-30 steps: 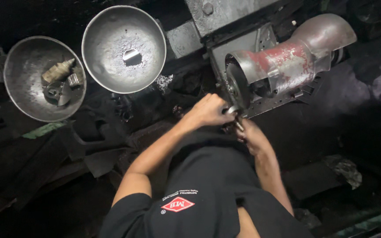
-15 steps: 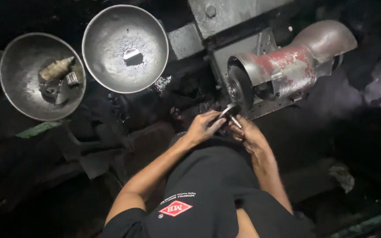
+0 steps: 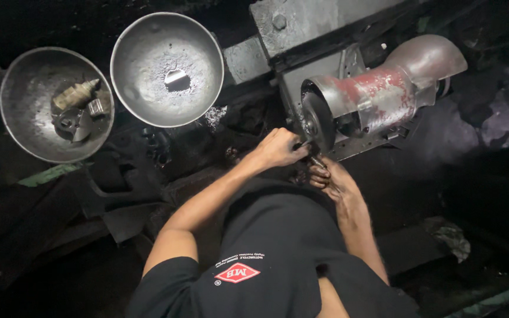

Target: The person grinds a small metal part against a bench grinder wheel, then dips it into a metal bowl of water, and repeats the grinding process. The person handles the part with both hands and rotates it to grind different surfaces.

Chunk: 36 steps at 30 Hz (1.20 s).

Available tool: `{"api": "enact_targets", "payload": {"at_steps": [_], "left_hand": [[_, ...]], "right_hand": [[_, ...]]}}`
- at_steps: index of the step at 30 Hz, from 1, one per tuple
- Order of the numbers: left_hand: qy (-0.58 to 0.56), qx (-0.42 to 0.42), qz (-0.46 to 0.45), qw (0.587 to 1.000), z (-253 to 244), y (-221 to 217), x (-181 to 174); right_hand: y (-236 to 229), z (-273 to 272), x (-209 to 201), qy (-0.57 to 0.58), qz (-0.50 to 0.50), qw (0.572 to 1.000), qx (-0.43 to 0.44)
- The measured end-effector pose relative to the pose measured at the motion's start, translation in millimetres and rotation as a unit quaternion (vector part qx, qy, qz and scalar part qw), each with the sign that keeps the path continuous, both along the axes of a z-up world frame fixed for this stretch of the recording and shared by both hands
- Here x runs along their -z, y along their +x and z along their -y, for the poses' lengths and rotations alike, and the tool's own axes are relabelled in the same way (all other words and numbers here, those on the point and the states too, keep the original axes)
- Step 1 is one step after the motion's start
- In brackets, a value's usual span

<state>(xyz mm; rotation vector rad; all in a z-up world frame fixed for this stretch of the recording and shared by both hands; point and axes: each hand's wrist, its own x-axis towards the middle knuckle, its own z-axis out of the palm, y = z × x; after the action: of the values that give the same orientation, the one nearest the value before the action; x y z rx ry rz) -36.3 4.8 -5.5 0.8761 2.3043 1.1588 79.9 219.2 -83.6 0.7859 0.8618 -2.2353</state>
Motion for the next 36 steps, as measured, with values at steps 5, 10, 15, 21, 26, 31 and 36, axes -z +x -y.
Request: {"api": "enact_targets", "payload": {"at_steps": [5,10,15,21,26,31,36], "left_hand": [[0.015,0.01,0.004,1.0,-6,3,-1],[0.022,0.051,-0.019,0.998,-2,36,-2],[0.168,-0.012,-0.043,0.985,34,58,11],[0.213,-0.093,-0.033,0.972,33,67,21],[0.074,-0.07,-0.039,0.994,19,51,10],[-0.019,0.005,-0.052,0.998,1,18,-8],[-0.095,0.054,-0.033,0.993,-9,6,-14]], "right_hand": [[9,7,-13,0.228,0.02,0.972,-0.045],[31,15,-35,0.546,-0.15,0.8,-0.2],[28,21,-38,0.288,-0.029,0.95,-0.114],[6,28,-31,0.156,-0.041,0.985,-0.066],[4,18,-19,0.111,-0.015,0.99,-0.083],[16,4,3,0.062,0.006,0.997,-0.041],[19,11,-6,-0.011,-0.031,0.999,0.016]]}}
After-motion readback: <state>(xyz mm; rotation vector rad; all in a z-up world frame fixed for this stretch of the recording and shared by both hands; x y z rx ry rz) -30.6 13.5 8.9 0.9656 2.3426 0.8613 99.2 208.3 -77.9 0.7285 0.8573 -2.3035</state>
